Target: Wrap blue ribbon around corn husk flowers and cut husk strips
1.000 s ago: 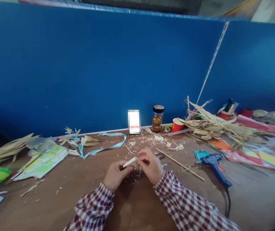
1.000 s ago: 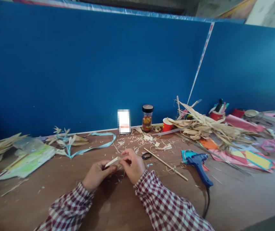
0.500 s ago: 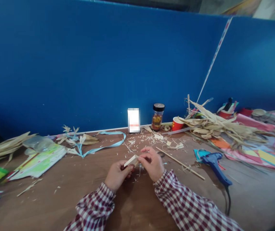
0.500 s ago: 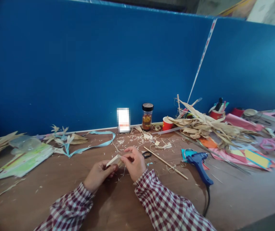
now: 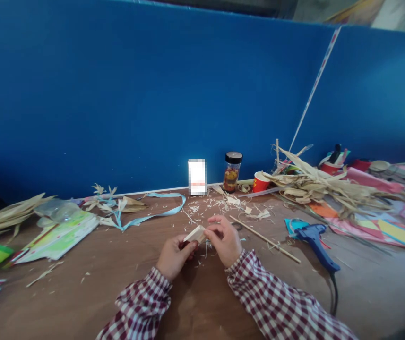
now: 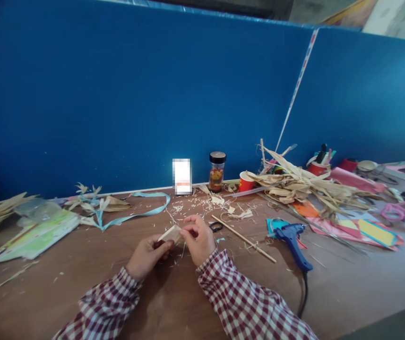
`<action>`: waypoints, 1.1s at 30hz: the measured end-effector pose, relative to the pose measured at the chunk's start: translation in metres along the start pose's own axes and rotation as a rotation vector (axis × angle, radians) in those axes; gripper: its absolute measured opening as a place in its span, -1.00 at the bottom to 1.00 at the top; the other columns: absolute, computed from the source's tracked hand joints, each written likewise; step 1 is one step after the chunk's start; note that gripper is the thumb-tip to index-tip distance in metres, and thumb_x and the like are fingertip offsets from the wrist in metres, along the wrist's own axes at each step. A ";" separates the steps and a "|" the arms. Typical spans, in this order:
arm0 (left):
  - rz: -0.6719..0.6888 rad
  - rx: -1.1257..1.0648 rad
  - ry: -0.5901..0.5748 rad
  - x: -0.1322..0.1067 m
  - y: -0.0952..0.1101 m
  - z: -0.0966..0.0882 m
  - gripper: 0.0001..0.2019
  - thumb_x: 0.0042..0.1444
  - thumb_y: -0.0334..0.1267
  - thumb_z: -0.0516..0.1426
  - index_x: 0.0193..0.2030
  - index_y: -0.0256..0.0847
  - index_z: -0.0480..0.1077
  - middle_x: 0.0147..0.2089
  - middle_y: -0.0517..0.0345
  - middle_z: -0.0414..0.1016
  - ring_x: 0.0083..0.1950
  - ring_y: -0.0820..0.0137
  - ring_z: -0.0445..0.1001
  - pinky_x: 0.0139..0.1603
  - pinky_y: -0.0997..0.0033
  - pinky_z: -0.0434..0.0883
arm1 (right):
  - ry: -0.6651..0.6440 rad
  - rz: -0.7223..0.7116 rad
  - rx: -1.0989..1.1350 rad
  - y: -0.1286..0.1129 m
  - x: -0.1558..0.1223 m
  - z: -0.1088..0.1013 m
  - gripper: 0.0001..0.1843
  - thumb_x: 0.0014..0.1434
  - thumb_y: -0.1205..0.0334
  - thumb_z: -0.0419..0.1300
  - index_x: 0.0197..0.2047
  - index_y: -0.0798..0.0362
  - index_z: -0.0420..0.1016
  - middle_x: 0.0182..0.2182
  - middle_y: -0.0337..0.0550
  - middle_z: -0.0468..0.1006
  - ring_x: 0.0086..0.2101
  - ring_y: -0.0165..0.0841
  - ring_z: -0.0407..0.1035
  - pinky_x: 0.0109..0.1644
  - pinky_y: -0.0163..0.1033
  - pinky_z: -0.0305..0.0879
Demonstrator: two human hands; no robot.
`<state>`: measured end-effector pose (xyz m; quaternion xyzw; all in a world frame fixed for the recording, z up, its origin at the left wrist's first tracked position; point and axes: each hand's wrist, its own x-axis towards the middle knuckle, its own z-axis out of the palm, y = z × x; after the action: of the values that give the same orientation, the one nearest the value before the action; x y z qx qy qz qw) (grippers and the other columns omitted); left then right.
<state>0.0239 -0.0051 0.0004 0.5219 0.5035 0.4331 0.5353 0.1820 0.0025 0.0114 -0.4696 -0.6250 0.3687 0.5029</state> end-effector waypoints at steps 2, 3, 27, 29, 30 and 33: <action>0.011 0.000 0.013 -0.001 0.002 0.002 -0.78 -0.16 -0.14 0.22 -0.52 -0.30 0.44 -0.63 0.21 0.37 -0.61 0.51 0.27 -0.56 0.54 0.25 | 0.005 0.005 0.018 0.000 0.000 0.001 -0.76 0.06 0.22 0.12 -0.16 0.02 0.27 -0.48 -0.27 0.51 -0.46 -0.37 0.38 -0.39 -0.29 0.25; 0.019 0.003 0.023 -0.002 0.002 0.003 -0.78 -0.16 -0.14 0.22 -0.53 -0.30 0.44 -0.64 0.21 0.36 -0.61 0.51 0.26 -0.56 0.54 0.24 | 0.010 0.007 0.029 0.000 0.000 0.001 -0.75 0.06 0.22 0.12 -0.15 0.02 0.27 -0.48 -0.27 0.51 -0.45 -0.37 0.39 -0.38 -0.29 0.26; -0.172 -0.721 0.227 -0.001 0.007 -0.003 -0.98 -0.02 -0.42 0.18 -0.43 -0.34 0.41 -0.54 0.20 0.40 -0.63 0.64 0.33 -0.62 0.70 0.39 | -0.275 -0.216 -0.977 -0.015 -0.008 -0.082 -0.83 0.10 0.37 0.06 -0.26 0.03 0.44 -0.34 -0.11 0.50 -0.31 -0.31 0.37 -0.23 -0.25 0.24; -0.169 -0.745 0.213 -0.001 0.007 -0.003 -0.97 0.00 -0.43 0.16 -0.43 -0.33 0.41 -0.55 0.20 0.40 -0.62 0.63 0.34 -0.59 0.68 0.41 | -0.320 -0.245 -1.192 -0.012 -0.002 -0.074 -0.75 0.10 0.45 0.03 -0.20 0.05 0.44 -0.26 -0.04 0.49 -0.20 -0.26 0.34 -0.17 -0.24 0.22; -0.165 -0.757 0.204 -0.001 0.007 -0.003 -0.96 0.01 -0.43 0.15 -0.43 -0.33 0.41 -0.54 0.20 0.41 -0.61 0.62 0.35 -0.57 0.66 0.43 | -0.339 -0.239 -1.260 -0.010 0.002 -0.069 -0.74 0.10 0.47 0.01 -0.20 0.06 0.44 -0.25 -0.01 0.50 -0.18 -0.24 0.33 -0.17 -0.24 0.22; -0.146 -0.796 0.190 -0.001 0.007 -0.003 -0.95 0.02 -0.46 0.14 -0.41 -0.31 0.42 -0.47 0.17 0.45 -0.55 0.60 0.40 -0.49 0.60 0.48 | -0.363 -0.216 -1.330 -0.002 0.011 -0.060 -0.74 0.12 0.48 -0.01 -0.23 0.10 0.46 -0.28 0.05 0.50 -0.18 -0.18 0.33 -0.20 -0.21 0.23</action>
<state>0.0214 -0.0051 0.0074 0.1946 0.3795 0.6013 0.6757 0.2391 0.0116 0.0297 -0.5439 -0.8355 -0.0715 0.0301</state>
